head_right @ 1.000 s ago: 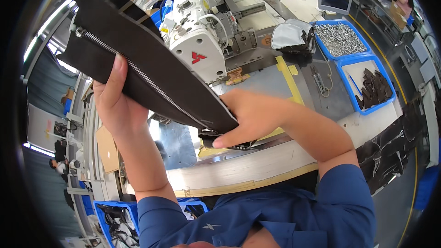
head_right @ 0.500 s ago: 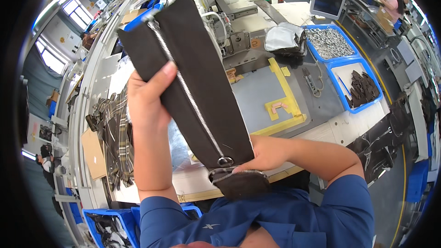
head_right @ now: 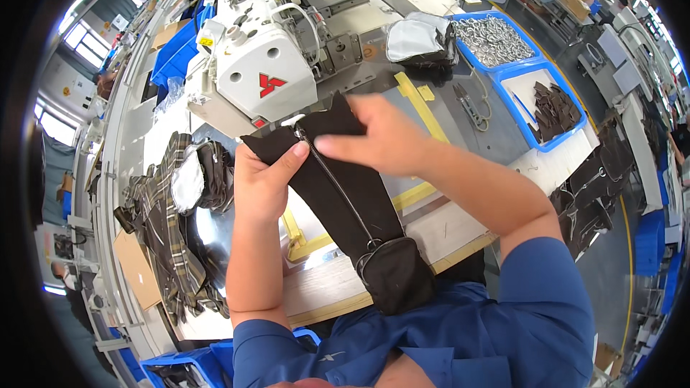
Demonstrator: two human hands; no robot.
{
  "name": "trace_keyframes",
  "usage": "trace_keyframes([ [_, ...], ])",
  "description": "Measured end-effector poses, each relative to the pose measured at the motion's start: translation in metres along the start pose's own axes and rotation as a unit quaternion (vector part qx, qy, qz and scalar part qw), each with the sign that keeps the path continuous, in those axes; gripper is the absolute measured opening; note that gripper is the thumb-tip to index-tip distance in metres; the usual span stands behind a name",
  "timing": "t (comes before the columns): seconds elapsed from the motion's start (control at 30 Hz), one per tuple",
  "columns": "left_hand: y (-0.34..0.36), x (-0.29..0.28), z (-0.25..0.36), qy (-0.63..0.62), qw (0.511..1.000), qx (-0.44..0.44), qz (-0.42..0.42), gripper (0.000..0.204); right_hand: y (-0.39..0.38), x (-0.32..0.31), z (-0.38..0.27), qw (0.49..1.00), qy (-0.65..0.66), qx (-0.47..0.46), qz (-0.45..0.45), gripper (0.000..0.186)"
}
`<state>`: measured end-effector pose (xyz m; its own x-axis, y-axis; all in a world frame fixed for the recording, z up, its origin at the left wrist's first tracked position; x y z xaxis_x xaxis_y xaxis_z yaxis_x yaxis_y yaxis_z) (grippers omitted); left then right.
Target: The person sews zippers onto small fabric pouches using an industrial sewing machine. They align the zipper tape with the fabric edge, guide the material under the presser foot, and stitch along the zipper line. The person repeats this process for multiple pouches, occasionally adjusting the fabric and trimming threads.
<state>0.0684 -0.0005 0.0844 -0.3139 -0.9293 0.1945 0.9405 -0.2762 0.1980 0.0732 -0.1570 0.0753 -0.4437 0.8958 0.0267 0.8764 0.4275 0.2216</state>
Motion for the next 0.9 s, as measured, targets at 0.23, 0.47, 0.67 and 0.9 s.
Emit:
trace_keyframes([
  [0.23,-0.003,-0.008,0.009,-0.015,0.999,0.028,0.043,0.022,0.018,0.013,-0.031,0.99,-0.034,-0.128,0.045,0.024],
  [0.47,-0.001,-0.005,-0.034,0.051,0.992,-0.085,0.072,0.015,0.039,-0.025,-0.035,0.969,-0.064,-0.17,0.169,0.019],
  [0.67,0.004,-0.013,-0.013,0.043,0.996,0.027,0.07,0.027,0.032,-0.008,-0.025,0.99,-0.042,-0.117,0.062,0.018],
  [0.9,-0.016,0.014,0.004,0.233,0.972,0.033,-0.025,0.029,0.004,-0.003,-0.059,0.994,-0.004,-0.084,-0.065,0.04],
])
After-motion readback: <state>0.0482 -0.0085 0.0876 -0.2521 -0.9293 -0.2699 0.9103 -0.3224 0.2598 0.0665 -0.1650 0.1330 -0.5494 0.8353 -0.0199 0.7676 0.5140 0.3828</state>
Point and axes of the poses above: each hand's wrist, its own y-axis towards the middle knuckle, its own x-axis out of the palm, z = x × y, the point moved 10 cm from there along y, towards the middle knuckle, and after that the axes turned 3 degrees about -x, right-handed, at the moved point
